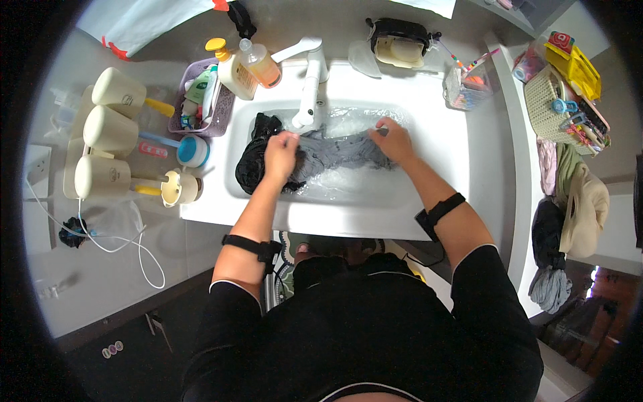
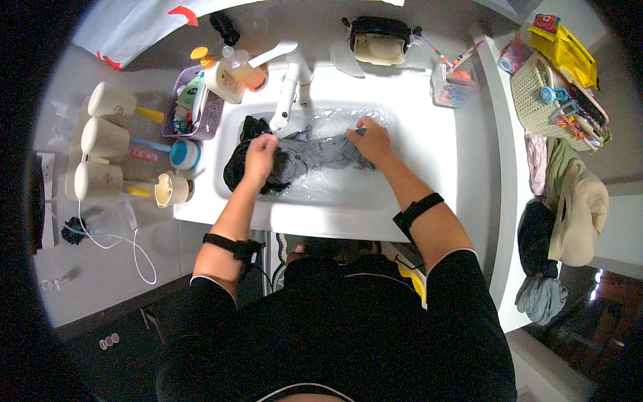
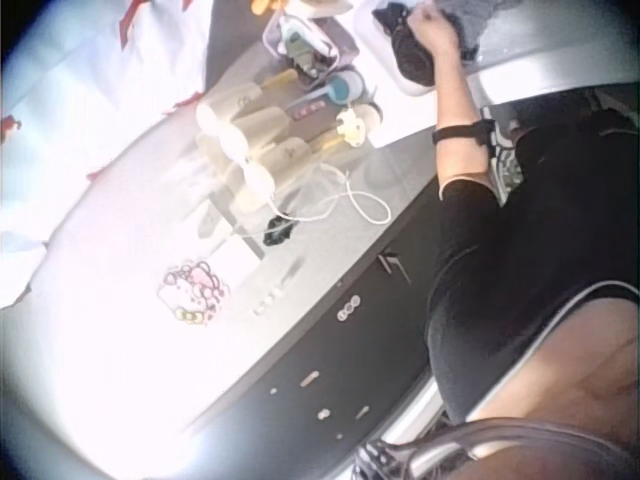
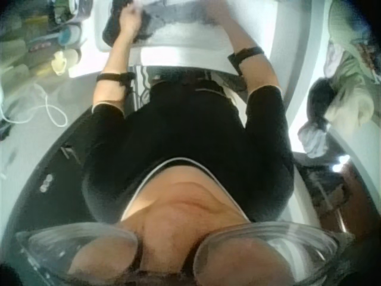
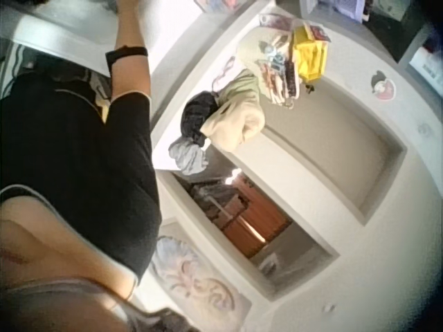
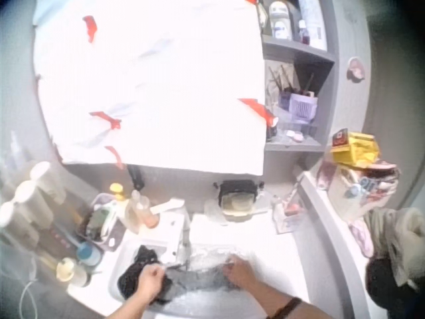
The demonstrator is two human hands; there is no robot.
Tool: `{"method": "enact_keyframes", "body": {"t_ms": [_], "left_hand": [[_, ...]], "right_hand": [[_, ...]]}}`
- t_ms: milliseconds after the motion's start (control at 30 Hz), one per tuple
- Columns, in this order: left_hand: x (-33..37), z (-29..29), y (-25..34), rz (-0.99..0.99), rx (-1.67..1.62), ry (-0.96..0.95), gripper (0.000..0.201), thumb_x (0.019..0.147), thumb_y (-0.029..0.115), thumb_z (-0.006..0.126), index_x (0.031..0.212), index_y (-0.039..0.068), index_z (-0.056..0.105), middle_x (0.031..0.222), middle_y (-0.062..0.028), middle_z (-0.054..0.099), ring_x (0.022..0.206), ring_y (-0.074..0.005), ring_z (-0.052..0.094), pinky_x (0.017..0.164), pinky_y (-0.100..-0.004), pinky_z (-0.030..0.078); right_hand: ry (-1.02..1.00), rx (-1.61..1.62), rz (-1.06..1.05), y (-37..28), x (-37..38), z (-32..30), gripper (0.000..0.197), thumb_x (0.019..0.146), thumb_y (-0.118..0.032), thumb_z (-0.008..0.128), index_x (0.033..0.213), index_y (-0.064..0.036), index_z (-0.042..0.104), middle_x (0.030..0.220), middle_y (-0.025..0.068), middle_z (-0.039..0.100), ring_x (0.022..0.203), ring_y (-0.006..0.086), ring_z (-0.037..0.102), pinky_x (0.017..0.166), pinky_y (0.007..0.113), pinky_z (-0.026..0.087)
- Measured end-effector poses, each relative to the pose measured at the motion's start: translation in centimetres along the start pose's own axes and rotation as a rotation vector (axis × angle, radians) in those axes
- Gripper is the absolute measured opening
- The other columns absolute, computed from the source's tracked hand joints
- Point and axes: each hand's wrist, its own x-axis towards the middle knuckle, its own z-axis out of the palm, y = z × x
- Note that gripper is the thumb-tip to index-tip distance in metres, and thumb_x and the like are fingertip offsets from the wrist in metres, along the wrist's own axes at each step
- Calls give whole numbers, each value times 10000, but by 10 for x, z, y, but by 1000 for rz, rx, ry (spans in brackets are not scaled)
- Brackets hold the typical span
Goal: Washing several pieces of clothing by hand in a bathroom sink.
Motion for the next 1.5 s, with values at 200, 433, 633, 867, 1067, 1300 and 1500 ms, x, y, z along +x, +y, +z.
{"method": "enact_keyframes", "body": {"t_ms": [200, 433, 633, 867, 1067, 1300, 1500], "left_hand": [[0, 64, -27, 17, 382, -243, 394, 794, 287, 594, 1173, 210, 524, 1246, -225, 426, 1118, -368, 446, 945, -419, 360], [6, 92, -33, -78, 816, -574, 615, 837, 290, 513, 1377, 258, 219, 1347, -215, 325, 1110, -397, 465, 928, -407, 387], [28, 109, -31, -480, 75, -220, 437, 904, 284, 394, 1324, 208, 300, 1176, -141, 529, 1055, -335, 515, 871, -439, 404], [23, 91, 11, -946, -1063, -346, 521, 891, 489, 332, 1252, 126, 427, 1197, -98, 515, 1099, -275, 485, 923, -457, 374], [26, 106, -20, -750, -1361, -401, 553, 857, 526, 400, 1193, 94, 481, 1162, -81, 544, 1073, -238, 510, 872, -398, 428], [12, 92, 21, -768, -941, -379, 595, 836, 542, 441, 1221, 89, 458, 1181, -93, 534, 1069, -249, 514, 880, -412, 426], [12, 48, 20, -816, -763, -504, 703, 740, 408, 660, 1271, 37, 386, 1237, -144, 486, 1089, -285, 504, 898, -427, 411]], "right_hand": [[-378, -556, 327, -8, -6, 53, 619, 830, -583, 403, 1371, -336, 233, 1461, 129, -40, 1271, 519, 45, 962, 685, 146], [-551, -838, 158, 2, -8, 75, 640, 809, -536, 494, 1366, -361, 233, 1465, 121, -57, 1275, 489, 103, 927, 683, 213], [-212, -374, 277, 36, 26, 89, 629, 732, -455, 591, 1276, -193, 412, 1401, 173, 200, 1218, 419, 299, 940, 542, 312], [35, 407, -75, -25, 0, 83, 390, 692, -265, 632, 1036, -80, 627, 1273, 152, 390, 1152, 271, 411, 918, 336, 366], [241, 53, -382, -64, -21, 91, 251, 653, -260, 701, 821, -75, 683, 1077, 131, 537, 1067, 271, 450, 844, 375, 396], [405, 95, -176, -50, -10, 87, 365, 735, -391, 636, 799, -32, 645, 944, 189, 571, 865, 355, 535, 747, 434, 431], [364, -219, -72, 3, 16, 36, 423, 874, -398, 456, 917, 5, 579, 772, 219, 609, 786, 394, 576, 725, 457, 447]]}}
